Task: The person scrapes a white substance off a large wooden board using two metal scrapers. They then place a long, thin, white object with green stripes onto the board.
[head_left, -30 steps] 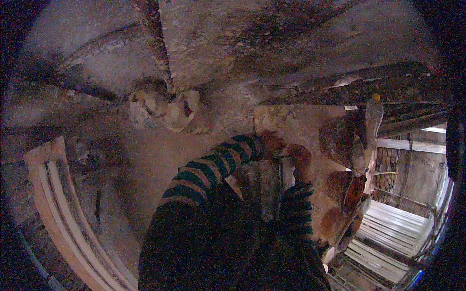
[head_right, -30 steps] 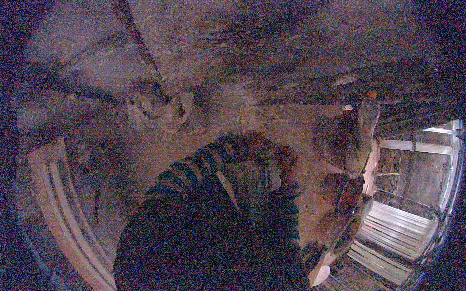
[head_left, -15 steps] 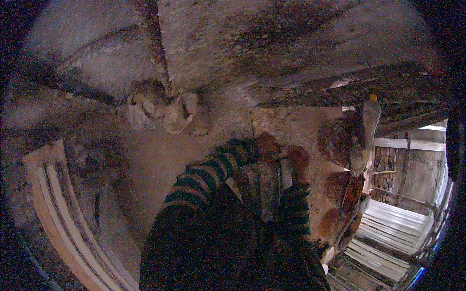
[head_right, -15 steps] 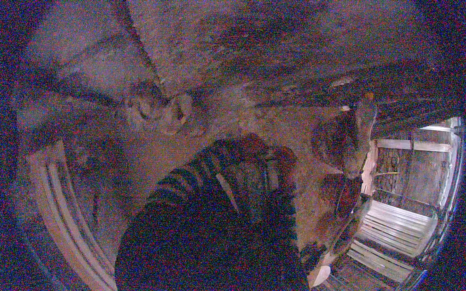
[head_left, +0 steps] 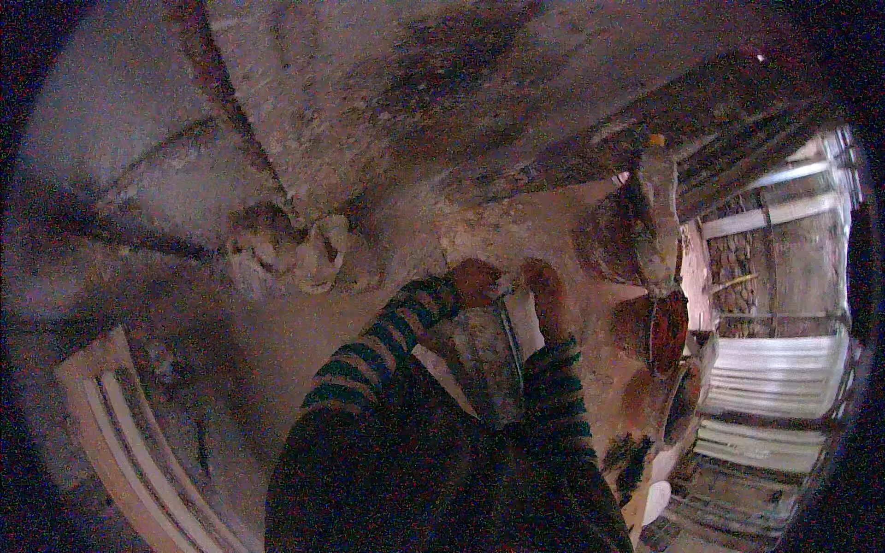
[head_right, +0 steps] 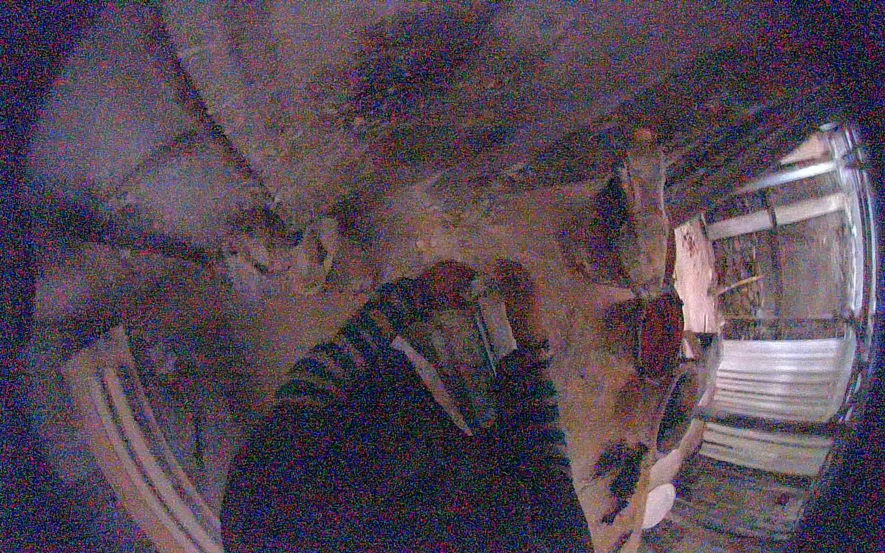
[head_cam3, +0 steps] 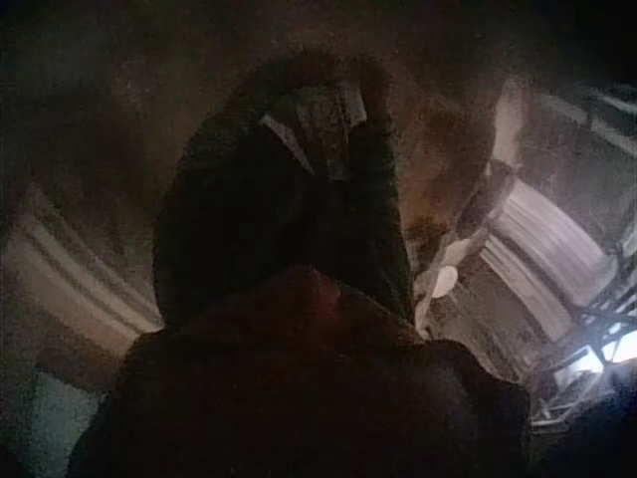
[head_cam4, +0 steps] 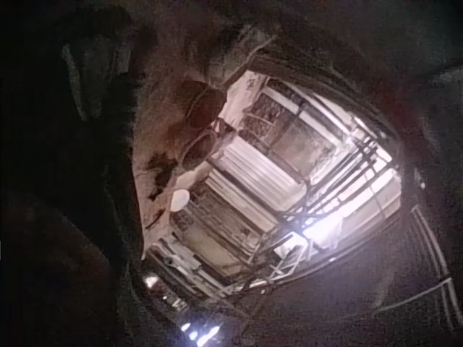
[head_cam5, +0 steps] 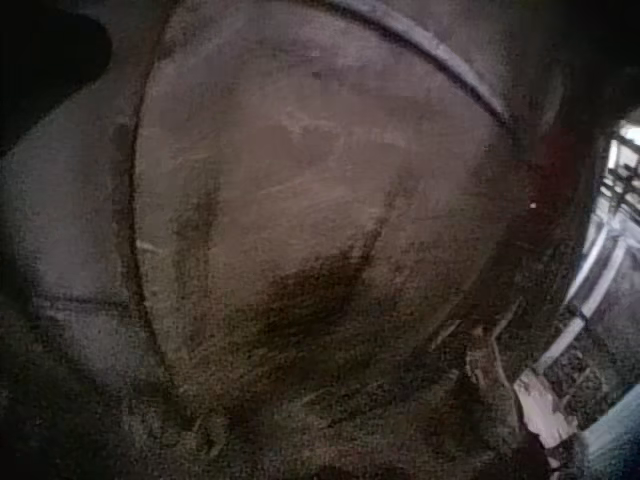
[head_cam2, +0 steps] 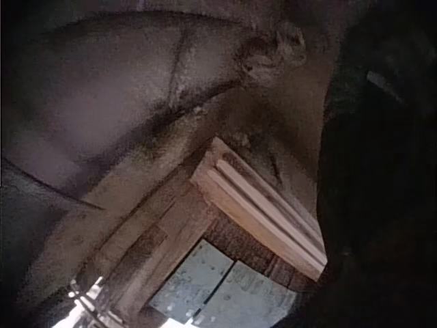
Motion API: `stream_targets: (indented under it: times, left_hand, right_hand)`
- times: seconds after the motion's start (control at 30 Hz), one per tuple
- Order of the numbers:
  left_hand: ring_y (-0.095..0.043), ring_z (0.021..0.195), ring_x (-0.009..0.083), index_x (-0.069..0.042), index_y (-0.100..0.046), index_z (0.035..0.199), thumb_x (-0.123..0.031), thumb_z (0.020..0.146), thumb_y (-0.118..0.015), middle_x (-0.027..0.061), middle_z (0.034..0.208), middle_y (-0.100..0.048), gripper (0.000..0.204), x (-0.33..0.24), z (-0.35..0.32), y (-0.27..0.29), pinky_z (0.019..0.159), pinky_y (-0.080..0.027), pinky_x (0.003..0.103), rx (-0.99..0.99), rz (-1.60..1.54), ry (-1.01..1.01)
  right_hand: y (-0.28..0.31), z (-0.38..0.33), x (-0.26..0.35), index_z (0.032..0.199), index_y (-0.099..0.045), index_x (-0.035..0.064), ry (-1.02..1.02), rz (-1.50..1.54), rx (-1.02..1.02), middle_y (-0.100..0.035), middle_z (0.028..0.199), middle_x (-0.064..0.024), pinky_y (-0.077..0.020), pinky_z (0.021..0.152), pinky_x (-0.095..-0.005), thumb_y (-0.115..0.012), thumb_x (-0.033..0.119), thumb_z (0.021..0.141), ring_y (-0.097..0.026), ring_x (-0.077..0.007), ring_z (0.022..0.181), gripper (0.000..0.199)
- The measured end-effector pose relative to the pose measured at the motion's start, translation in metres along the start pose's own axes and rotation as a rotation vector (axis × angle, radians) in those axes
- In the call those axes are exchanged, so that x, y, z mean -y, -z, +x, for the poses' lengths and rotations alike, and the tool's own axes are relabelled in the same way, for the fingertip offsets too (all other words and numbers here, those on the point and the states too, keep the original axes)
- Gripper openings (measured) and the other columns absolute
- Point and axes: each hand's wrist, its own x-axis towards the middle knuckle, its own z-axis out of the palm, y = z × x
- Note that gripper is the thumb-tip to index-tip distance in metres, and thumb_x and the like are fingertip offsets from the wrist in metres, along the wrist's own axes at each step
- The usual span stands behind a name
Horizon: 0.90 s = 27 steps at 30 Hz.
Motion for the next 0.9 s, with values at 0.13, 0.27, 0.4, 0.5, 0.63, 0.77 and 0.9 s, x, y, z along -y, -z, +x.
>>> stream_targets:
  times: [0.13, 0.27, 0.4, 0.5, 0.63, 0.77, 0.9]
  left_hand:
    - [-0.06, 0.099, 0.0374, -0.006, -0.055, 0.125, -0.041, 0.074, -0.069, 0.0178, 0.108, -0.063, 0.063, -0.028, -0.008, 0.016, 0.088, -0.046, 0.049, -0.001, -0.09, -0.009]
    - [-0.054, 0.112, 0.0365, -0.011, -0.047, 0.133, -0.038, 0.073, -0.07, 0.016, 0.126, -0.056, 0.07, -0.007, -0.008, 0.019, 0.098, -0.04, 0.047, -0.036, -0.032, -0.13]
    - [-0.052, 0.115, 0.0356, -0.02, -0.049, 0.133, -0.03, 0.067, -0.075, 0.0107, 0.128, -0.055, 0.071, -0.026, 0.007, 0.058, 0.101, -0.039, 0.048, 0.171, -0.003, -0.093]
    - [-0.053, 0.115, 0.0356, -0.02, -0.049, 0.132, -0.03, 0.067, -0.075, 0.0112, 0.128, -0.055, 0.071, -0.018, 0.02, 0.074, 0.1, -0.04, 0.048, 0.249, 0.069, -0.094]
    - [-0.053, 0.114, 0.0357, -0.019, -0.05, 0.132, -0.031, 0.068, -0.074, 0.012, 0.127, -0.056, 0.07, -0.008, 0.026, 0.09, 0.099, -0.041, 0.048, 0.311, 0.175, -0.044]
    - [-0.054, 0.113, 0.0358, -0.018, -0.05, 0.131, -0.032, 0.068, -0.074, 0.0127, 0.127, -0.056, 0.069, 0.0, 0.044, 0.093, 0.097, -0.042, 0.047, 0.397, 0.254, -0.021]
    - [-0.055, 0.112, 0.0359, -0.017, -0.05, 0.13, -0.032, 0.069, -0.073, 0.0134, 0.126, -0.056, 0.068, 0.009, 0.046, 0.101, 0.096, -0.043, 0.047, 0.378, 0.336, 0.088]
  right_hand:
    - [0.009, -0.05, -0.109, 0.123, -0.056, 0.0069, 0.135, 0.926, -0.152, -0.055, 0.126, -0.0096, -0.0373, 0.102, -0.0368, -0.055, 0.015, 0.092, -0.05, -0.0225, 0.117, 0.032]
    - [0.02, -0.094, -0.145, 0.126, -0.055, 0.0059, 0.016, 0.81, -0.249, -0.054, 0.13, -0.0092, -0.0367, 0.103, -0.0362, -0.055, 0.017, 0.093, -0.05, -0.0207, 0.119, 0.034]
    - [0.046, -0.196, -0.141, 0.122, -0.058, 0.0036, -0.31, 0.393, -0.412, -0.06, 0.122, -0.0092, -0.0411, 0.098, -0.0341, -0.057, 0.018, 0.092, -0.055, -0.019, 0.112, 0.032]
    - [0.047, -0.239, -0.125, 0.114, -0.062, 0.0014, -0.382, 0.237, -0.633, -0.066, 0.108, -0.009, -0.0459, 0.091, -0.0317, -0.059, 0.016, 0.092, -0.06, -0.0189, 0.101, 0.027]
    - [0.04, -0.327, -0.139, 0.111, -0.063, -0.0002, -0.477, 0.228, -0.816, -0.067, 0.106, -0.0104, -0.0471, 0.088, -0.0317, -0.058, 0.018, 0.092, -0.062, -0.0194, 0.099, 0.027]
    - [0.027, -0.406, -0.137, 0.111, -0.063, 0.0003, -0.651, 0.276, -1.052, -0.066, 0.107, -0.0101, -0.0467, 0.088, -0.0318, -0.06, 0.025, 0.092, -0.061, -0.0188, 0.098, 0.031]
    - [0.04, -0.463, -0.149, 0.112, -0.063, 0.0029, -0.795, 0.34, -1.172, -0.066, 0.107, -0.0105, -0.0465, 0.09, -0.033, -0.059, 0.027, 0.092, -0.061, -0.0215, 0.1, 0.032]
